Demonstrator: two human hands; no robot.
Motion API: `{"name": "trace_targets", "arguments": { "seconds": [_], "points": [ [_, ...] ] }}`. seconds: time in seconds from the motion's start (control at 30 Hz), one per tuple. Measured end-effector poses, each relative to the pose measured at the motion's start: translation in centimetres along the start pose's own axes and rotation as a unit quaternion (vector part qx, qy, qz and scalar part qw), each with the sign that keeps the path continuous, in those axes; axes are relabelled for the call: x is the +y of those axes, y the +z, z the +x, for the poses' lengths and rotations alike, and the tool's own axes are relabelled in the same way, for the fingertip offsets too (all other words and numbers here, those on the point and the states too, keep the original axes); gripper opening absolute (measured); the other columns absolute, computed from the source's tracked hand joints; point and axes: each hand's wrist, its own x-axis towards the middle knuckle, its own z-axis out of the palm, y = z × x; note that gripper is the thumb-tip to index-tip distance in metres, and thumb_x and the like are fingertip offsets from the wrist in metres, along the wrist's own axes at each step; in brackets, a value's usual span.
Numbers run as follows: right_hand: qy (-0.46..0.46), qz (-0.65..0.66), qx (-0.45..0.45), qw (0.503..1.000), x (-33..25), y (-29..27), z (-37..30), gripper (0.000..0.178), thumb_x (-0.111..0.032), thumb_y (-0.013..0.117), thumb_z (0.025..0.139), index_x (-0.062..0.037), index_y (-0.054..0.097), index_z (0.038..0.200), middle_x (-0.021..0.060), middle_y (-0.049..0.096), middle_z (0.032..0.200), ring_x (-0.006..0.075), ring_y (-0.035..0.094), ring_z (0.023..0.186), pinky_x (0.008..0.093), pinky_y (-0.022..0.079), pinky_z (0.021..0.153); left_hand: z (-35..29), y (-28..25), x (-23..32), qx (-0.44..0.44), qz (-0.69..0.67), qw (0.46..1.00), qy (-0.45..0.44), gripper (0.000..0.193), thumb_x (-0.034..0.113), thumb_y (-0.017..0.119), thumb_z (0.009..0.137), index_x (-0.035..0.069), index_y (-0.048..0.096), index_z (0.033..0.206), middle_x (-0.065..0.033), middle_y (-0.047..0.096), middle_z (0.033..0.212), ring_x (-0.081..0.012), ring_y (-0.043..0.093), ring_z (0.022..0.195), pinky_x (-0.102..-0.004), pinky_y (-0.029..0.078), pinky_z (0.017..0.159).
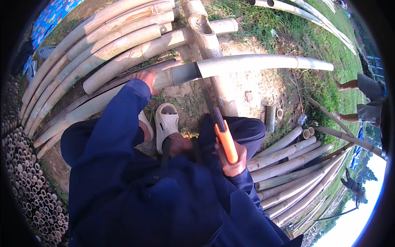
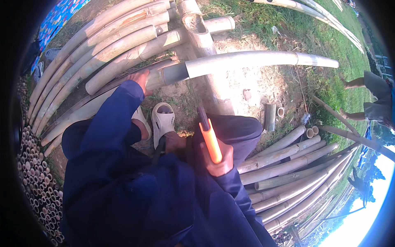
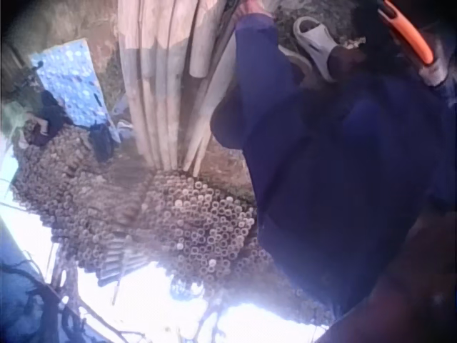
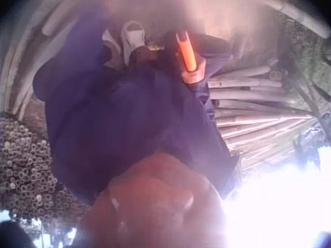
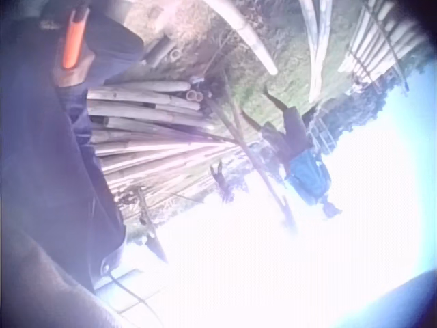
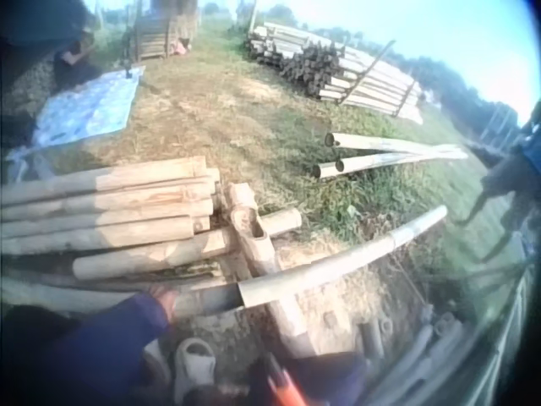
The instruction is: The person sits on the ground and uses a hand saw to cut bamboo poles into shorter sections. They position each pole, saw through it, and then move the cut pieces aside.
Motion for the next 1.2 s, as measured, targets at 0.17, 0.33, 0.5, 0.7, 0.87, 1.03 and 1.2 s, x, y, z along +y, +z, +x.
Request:
{"name": "trace_targets", "arguments": {
  "seconds": [0.17, 0.33, 0.5, 0.7, 0.87, 1.03, 1.2],
  "points": [
    [-0.055, 0.016, 0.002, 0.998, 0.5, 0.3, -1.8, 0.013, -0.005, 0.071, 0.092, 0.0051, 0.067, 0.100, 0.0141, 0.063, 0.070, 0.0177, 0.055, 0.061, 0.0337, 0.049, 0.062, -0.4, -0.7, -0.7, -0.010, -0.009, 1.000, -0.027, 0.091, 0.042, 0.091, 0.066, 0.008, 0.051, 0.141, -0.0244, 0.068, 0.123, -0.0435, 0.063, 0.121, -0.0526, 0.045, 0.107],
    [-0.057, -0.063, 0.033, 0.996, -0.4, -1.5, -5.7, 0.020, -0.005, 0.072, 0.090, 0.0028, 0.072, 0.108, 0.0151, 0.073, 0.080, 0.0226, 0.073, 0.070, 0.0319, 0.054, 0.065, -0.4, -0.7, 0.2, 0.000, -0.008, 1.000, -0.021, 0.089, 0.040, 0.091, 0.067, 0.008, 0.050, 0.140, -0.0249, 0.067, 0.124, -0.0442, 0.063, 0.120, -0.0537, 0.044, 0.106],
    [-0.044, -0.012, -0.021, 0.999, 1.8, 1.7, 2.3, 0.020, -0.008, 0.073, 0.095, 0.0045, 0.071, 0.111, 0.0039, 0.069, 0.080, 0.0088, 0.059, 0.070, 0.0280, 0.049, 0.066, -0.5, -0.2, -0.3, 0.014, -0.003, 1.000, -0.017, 0.099, 0.043, 0.092, 0.066, 0.012, 0.046, 0.148, -0.0255, 0.068, 0.122, -0.0451, 0.061, 0.121, -0.0553, 0.044, 0.105],
    [-0.069, -0.107, 0.025, 0.992, -1.6, -2.6, -7.3, 0.031, -0.008, 0.074, 0.088, 0.0022, 0.072, 0.118, 0.0170, 0.077, 0.090, 0.0286, 0.077, 0.079, 0.0318, 0.057, 0.070, -1.0, -0.5, 0.3, -0.013, -0.004, 0.999, -0.036, 0.095, 0.042, 0.093, 0.066, 0.011, 0.049, 0.144, -0.0261, 0.068, 0.121, -0.0459, 0.061, 0.121, -0.0548, 0.044, 0.105],
    [-0.039, 0.013, 0.014, 0.999, 1.5, 3.0, 2.7, 0.012, -0.007, 0.071, 0.093, 0.0040, 0.066, 0.093, 0.0104, 0.061, 0.066, 0.0151, 0.050, 0.058, 0.0339, 0.047, 0.058, -0.3, -0.5, 0.3, 0.022, 0.000, 1.000, -0.008, 0.081, 0.041, 0.092, 0.069, 0.009, 0.052, 0.132, -0.0209, 0.069, 0.122, -0.0428, 0.064, 0.119, -0.0538, 0.048, 0.101],
    [-0.038, -0.055, -0.006, 0.998, 0.1, -2.4, -6.0, 0.031, -0.007, 0.074, 0.090, 0.0035, 0.071, 0.119, 0.0150, 0.075, 0.085, 0.0214, 0.075, 0.078, 0.0319, 0.056, 0.071, -0.8, -1.3, -0.1, -0.002, 0.004, 1.000, -0.022, 0.083, 0.041, 0.093, 0.068, 0.009, 0.053, 0.133, -0.0214, 0.070, 0.121, -0.0425, 0.065, 0.118, -0.0534, 0.048, 0.101],
    [-0.058, -0.034, 0.024, 0.997, 1.6, 0.2, -1.0, 0.015, -0.007, 0.073, 0.091, 0.0028, 0.070, 0.102, 0.0145, 0.069, 0.075, 0.0168, 0.063, 0.065, 0.0334, 0.052, 0.063, 0.9, -0.2, -0.1, 0.006, -0.014, 1.000, -0.007, 0.088, 0.040, 0.094, 0.066, 0.009, 0.054, 0.138, -0.0238, 0.070, 0.119, -0.0432, 0.064, 0.119, -0.0533, 0.048, 0.103]
  ]
}}
